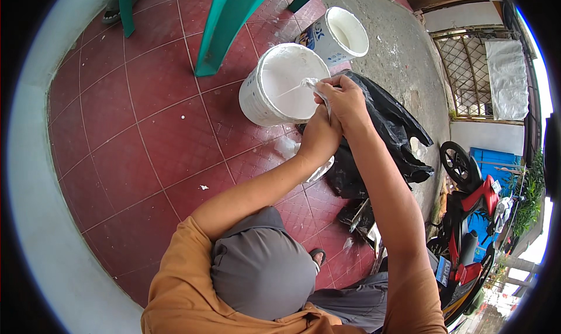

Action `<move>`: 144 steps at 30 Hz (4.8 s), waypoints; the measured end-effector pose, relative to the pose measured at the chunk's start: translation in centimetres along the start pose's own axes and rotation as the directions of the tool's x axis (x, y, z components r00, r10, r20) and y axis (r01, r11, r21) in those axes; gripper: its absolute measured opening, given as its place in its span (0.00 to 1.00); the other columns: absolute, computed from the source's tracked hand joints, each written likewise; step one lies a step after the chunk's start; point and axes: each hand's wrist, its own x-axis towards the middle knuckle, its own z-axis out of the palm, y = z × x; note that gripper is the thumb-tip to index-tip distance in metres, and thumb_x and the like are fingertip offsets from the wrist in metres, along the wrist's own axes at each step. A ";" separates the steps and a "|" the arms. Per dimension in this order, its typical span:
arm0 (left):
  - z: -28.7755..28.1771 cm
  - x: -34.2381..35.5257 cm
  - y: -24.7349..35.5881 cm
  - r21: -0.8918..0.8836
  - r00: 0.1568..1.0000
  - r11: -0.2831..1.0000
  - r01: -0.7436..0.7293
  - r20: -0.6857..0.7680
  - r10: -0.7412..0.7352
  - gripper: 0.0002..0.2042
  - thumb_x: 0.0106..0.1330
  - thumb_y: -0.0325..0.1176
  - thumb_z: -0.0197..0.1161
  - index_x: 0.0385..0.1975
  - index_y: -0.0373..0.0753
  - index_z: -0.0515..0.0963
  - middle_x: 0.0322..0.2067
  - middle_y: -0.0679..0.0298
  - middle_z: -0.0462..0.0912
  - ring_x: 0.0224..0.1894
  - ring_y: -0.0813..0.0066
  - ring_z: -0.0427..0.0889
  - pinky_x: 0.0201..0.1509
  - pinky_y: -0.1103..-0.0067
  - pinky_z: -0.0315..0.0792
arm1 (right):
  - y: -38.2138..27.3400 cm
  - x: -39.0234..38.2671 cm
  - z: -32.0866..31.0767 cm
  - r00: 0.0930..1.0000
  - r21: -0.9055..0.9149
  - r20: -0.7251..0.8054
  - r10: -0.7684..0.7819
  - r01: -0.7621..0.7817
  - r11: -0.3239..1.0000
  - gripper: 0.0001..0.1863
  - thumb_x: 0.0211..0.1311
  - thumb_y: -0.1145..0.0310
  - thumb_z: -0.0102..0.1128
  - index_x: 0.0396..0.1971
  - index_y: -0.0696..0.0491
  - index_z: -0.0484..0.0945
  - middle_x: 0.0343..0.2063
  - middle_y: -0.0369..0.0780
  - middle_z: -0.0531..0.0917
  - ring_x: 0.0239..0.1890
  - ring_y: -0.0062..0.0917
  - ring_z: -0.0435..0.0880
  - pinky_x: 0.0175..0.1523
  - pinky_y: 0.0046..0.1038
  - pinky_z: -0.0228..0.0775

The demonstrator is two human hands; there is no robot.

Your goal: The person stirs a white substance in a bucket with a wooden stick and a brush. They rub a small black object with a plastic bag containing a white material and pour a green liquid from a cup into the bucket.

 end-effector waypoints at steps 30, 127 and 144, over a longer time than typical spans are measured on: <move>-2.0 -2.1 1.8 -0.319 0.979 0.947 0.040 0.201 0.027 0.18 0.80 0.45 0.49 0.44 0.31 0.69 0.27 0.64 0.78 0.24 0.77 0.81 0.31 0.79 0.76 | 0.8 2.4 -1.2 0.969 -0.272 -0.053 -0.242 0.219 0.937 0.14 0.58 0.66 0.65 0.35 0.64 0.81 0.27 0.46 0.87 0.29 0.27 0.86 0.38 0.30 0.78; -3.8 -3.5 0.8 -0.237 0.970 0.958 0.160 0.220 -0.108 0.15 0.78 0.39 0.47 0.43 0.34 0.75 0.32 0.67 0.77 0.35 0.83 0.73 0.40 0.80 0.69 | 0.4 1.0 0.1 0.850 -0.505 -0.003 -0.527 0.454 0.734 0.12 0.58 0.67 0.65 0.34 0.62 0.85 0.29 0.47 0.88 0.32 0.29 0.88 0.41 0.29 0.77; -4.9 -4.0 -0.2 -0.386 0.925 0.856 0.344 0.299 -0.236 0.15 0.78 0.39 0.46 0.49 0.34 0.75 0.36 0.67 0.79 0.38 0.81 0.77 0.45 0.80 0.71 | 0.9 1.1 0.8 0.933 -0.492 0.128 -0.335 0.353 0.796 0.12 0.55 0.68 0.63 0.35 0.62 0.86 0.29 0.53 0.86 0.33 0.42 0.89 0.44 0.34 0.79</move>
